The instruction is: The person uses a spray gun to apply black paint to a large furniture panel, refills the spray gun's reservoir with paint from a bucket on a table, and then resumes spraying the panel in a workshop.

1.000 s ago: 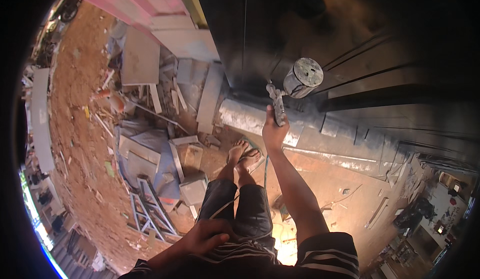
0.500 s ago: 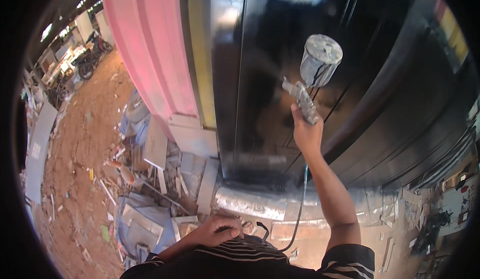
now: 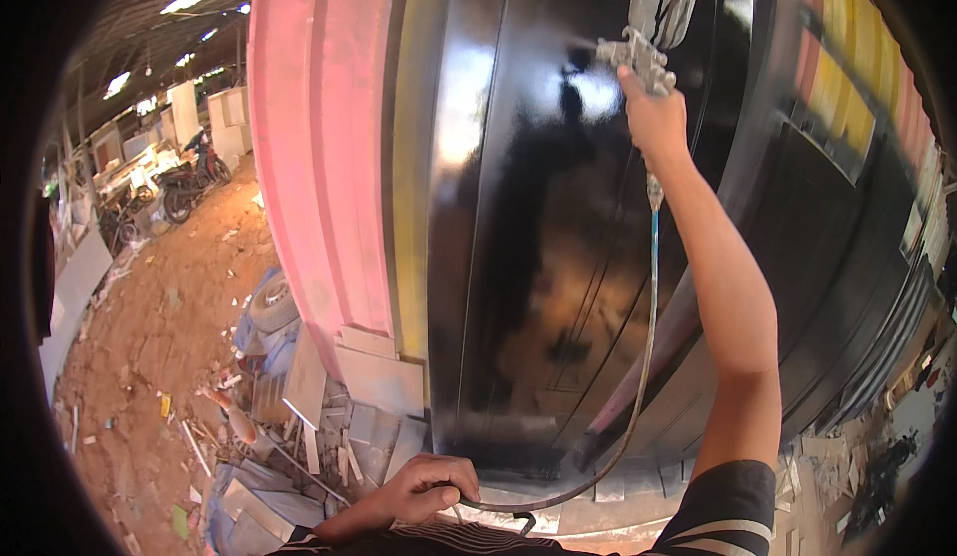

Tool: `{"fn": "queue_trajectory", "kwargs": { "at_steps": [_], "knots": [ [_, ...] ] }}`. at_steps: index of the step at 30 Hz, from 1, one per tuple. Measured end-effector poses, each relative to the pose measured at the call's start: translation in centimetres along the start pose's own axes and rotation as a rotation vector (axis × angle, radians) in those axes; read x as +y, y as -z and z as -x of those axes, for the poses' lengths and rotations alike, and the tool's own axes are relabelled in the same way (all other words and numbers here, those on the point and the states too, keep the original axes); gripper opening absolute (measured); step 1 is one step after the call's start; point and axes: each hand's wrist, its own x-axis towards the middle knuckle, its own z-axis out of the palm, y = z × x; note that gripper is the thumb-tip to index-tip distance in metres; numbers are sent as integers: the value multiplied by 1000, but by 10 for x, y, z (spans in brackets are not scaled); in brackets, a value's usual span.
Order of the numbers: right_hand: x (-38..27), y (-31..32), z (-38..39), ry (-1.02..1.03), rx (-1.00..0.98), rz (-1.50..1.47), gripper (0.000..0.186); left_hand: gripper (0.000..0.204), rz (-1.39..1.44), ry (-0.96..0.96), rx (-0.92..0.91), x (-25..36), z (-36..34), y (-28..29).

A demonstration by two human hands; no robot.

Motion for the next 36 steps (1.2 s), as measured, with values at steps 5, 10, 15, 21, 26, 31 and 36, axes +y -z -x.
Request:
{"fn": "queue_trajectory", "kwargs": {
  "at_steps": [5, 10, 15, 21, 26, 31, 36],
  "knots": [
    [-51, -4, -58, 78, 32, -22, 35, 27, -7, -108, 46, 25, -8, 1],
    [-97, -8, -112, 143, 138, -9, 41, 29, 41, -171, 78, 44, -15, 3],
    [-135, -10, -166, 183, 235, 26, 57, 45, -22, -259, 135, 61, -19, 2],
    [-169, -22, -186, 229, 296, -199, 49, 53, -133, -344, 206, 56, -20, 7],
    [-170, -29, -195, 233, 279, -176, 49, 44, 27, -265, 271, 67, -17, 6],
    [-149, -44, -175, 208, 241, -8, 52, 45, 2, -267, 242, 68, -14, 11],
    [-113, -59, -123, 149, 157, 16, 51, 46, -53, -234, 230, 68, -2, 16]
  ]
}}
